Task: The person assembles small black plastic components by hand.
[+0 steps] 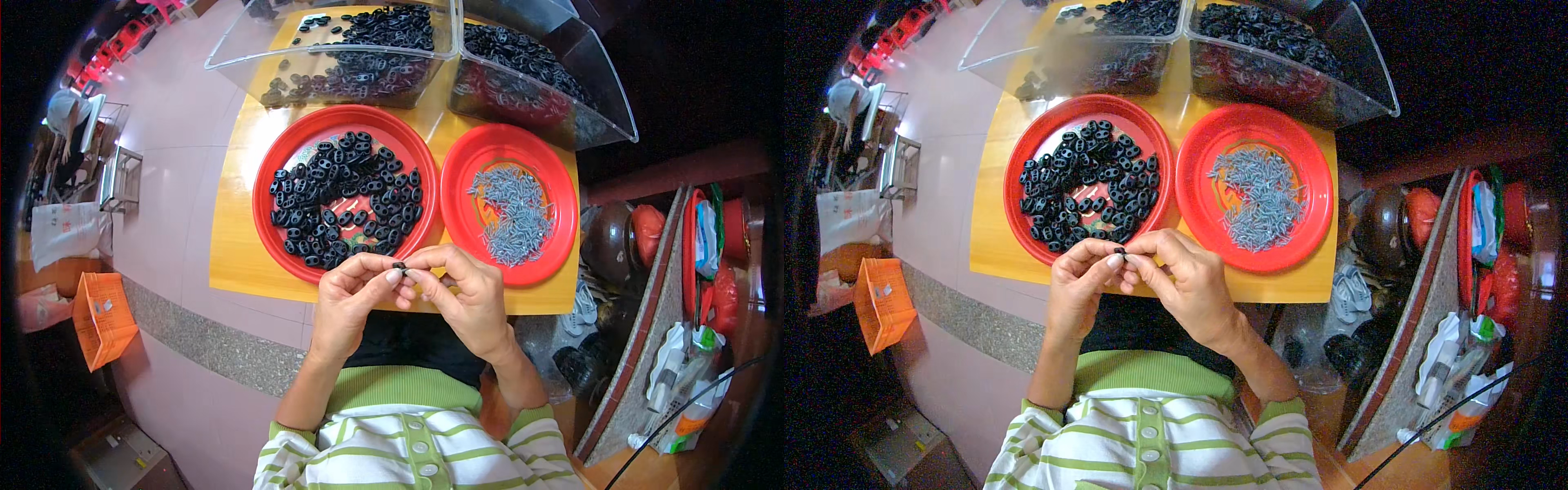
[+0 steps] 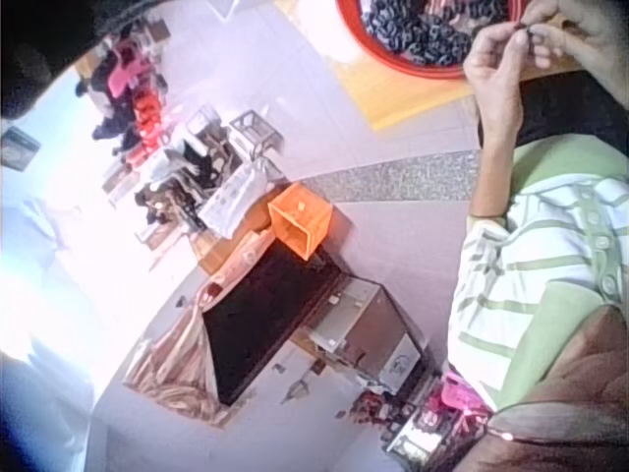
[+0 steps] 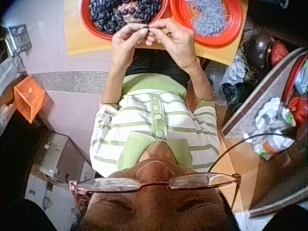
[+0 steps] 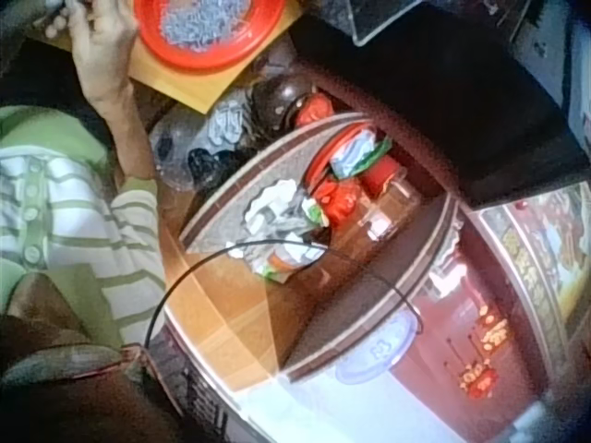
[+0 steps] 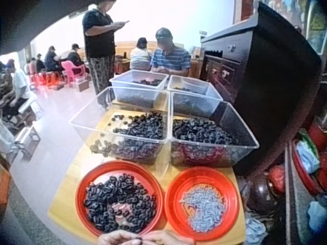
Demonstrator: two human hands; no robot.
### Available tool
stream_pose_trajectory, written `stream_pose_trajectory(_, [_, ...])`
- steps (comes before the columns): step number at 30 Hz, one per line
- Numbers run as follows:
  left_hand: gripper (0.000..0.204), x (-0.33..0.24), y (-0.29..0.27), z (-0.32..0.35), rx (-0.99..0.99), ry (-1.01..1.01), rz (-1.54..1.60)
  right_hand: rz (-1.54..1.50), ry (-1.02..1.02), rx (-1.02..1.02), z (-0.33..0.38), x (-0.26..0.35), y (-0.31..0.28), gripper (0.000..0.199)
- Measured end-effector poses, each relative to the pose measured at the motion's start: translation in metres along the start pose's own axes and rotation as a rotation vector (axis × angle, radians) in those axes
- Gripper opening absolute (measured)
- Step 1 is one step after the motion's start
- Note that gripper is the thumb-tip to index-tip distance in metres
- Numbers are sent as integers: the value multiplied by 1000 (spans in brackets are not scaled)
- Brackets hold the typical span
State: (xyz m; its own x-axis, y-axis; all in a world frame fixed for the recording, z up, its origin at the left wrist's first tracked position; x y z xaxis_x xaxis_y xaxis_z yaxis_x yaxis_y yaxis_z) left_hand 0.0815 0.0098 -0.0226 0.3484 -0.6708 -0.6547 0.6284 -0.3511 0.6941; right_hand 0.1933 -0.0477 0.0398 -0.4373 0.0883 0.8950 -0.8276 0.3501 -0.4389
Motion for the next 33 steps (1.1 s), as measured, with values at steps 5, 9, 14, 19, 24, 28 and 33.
stream_pose_trajectory(5, [11,-4,3,-1,0,14,-25,-68,16,-38,1,-2,-2,9])
stream_pose_trajectory(9, [11,-7,2,-4,19,37,-12,-89,46,-18,0,-5,-1,9])
stream_pose_trajectory(14, [12,-8,0,-4,37,23,-19,-132,103,-12,-2,-8,1,9])
stream_pose_trajectory(19, [12,-6,-1,-5,24,-6,-27,-63,85,19,-3,-8,1,10])
stream_pose_trajectory(24, [13,-9,2,-5,14,5,-70,43,28,14,-6,1,-1,11])
stream_pose_trajectory(28, [14,-15,4,-4,24,80,-178,146,-41,-2,-7,4,-2,10])
stream_pose_trajectory(33, [14,-13,5,-7,15,86,-166,109,-39,-17,-6,-5,0,10])
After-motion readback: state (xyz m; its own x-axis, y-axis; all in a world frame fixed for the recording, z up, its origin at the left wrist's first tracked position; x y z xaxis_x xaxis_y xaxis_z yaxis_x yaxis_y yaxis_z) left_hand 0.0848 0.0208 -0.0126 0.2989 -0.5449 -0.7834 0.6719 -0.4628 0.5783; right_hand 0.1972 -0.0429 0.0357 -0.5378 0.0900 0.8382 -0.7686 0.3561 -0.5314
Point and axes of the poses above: each hand's wrist, its own z-axis away from the middle knuckle, its own y-axis out of the palm, x = y × z, the point moved 9 cm from there along -z, towards the middle knuckle, and after that the axes turned 11 degrees about z, right-handed, at the moved point
